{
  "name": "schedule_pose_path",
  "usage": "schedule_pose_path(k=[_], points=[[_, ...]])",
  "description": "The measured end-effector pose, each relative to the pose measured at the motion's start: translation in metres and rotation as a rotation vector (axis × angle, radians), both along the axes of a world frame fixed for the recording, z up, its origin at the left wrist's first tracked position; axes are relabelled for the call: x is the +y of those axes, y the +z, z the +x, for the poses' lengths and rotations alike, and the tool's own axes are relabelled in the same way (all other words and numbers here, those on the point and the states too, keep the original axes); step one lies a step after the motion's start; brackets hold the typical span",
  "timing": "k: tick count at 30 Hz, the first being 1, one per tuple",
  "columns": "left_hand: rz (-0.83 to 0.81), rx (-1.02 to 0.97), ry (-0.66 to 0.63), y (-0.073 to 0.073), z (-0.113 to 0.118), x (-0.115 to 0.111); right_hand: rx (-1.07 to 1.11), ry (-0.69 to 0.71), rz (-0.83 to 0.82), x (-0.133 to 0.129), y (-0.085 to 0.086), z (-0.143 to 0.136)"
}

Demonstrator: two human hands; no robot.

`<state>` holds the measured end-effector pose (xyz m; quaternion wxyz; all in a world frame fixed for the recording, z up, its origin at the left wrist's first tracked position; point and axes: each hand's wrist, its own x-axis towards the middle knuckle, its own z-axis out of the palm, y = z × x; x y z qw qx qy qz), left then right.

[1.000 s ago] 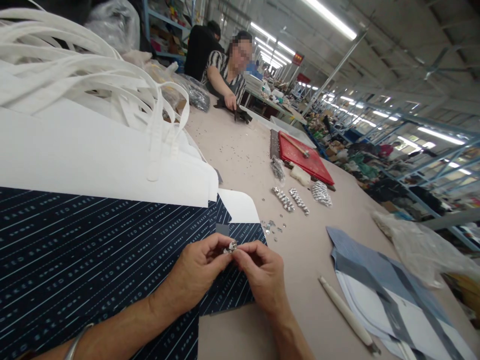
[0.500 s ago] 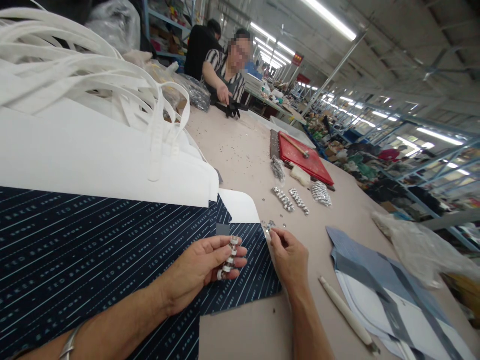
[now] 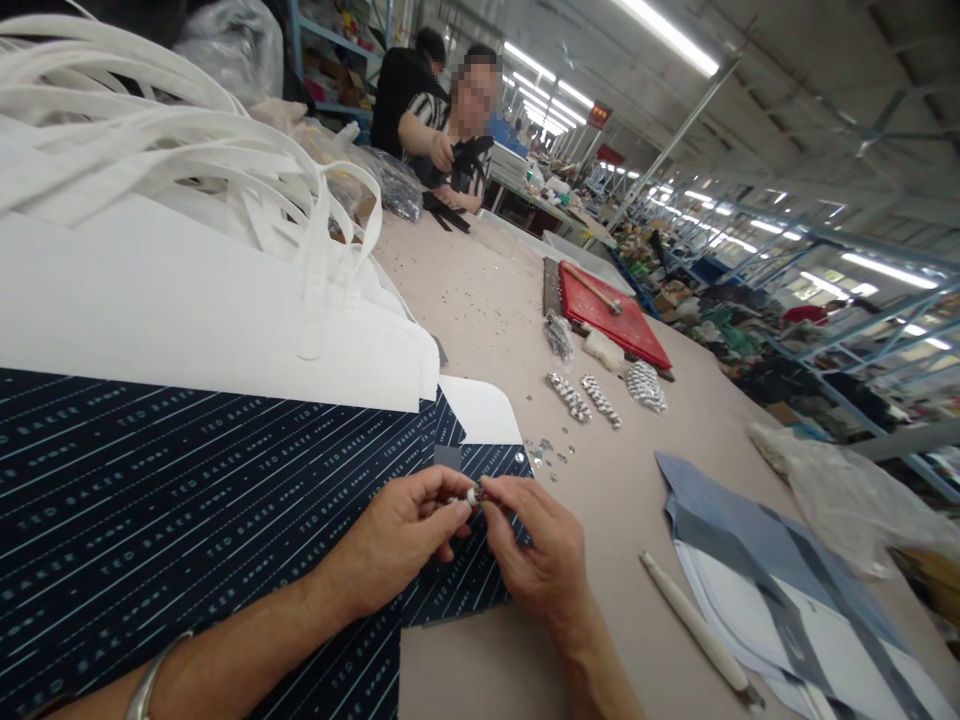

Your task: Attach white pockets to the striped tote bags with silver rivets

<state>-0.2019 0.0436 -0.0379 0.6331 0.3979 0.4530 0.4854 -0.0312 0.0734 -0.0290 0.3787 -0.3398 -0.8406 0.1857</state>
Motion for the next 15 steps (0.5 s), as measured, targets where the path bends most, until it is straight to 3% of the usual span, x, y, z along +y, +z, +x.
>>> schedule_pose_path(k=[8,15], points=[[0.102,0.292,-0.04,0.0004,-0.0017,-0.0055,-0.085,0.07,0.089,-0.0016,-0.0035,-0.0005],[0.451,0.668,0.018,-0.0068,-0.0064,-0.0054,-0.146,0.072,0.202,-0.0035,-0.0051,-0.0032]])
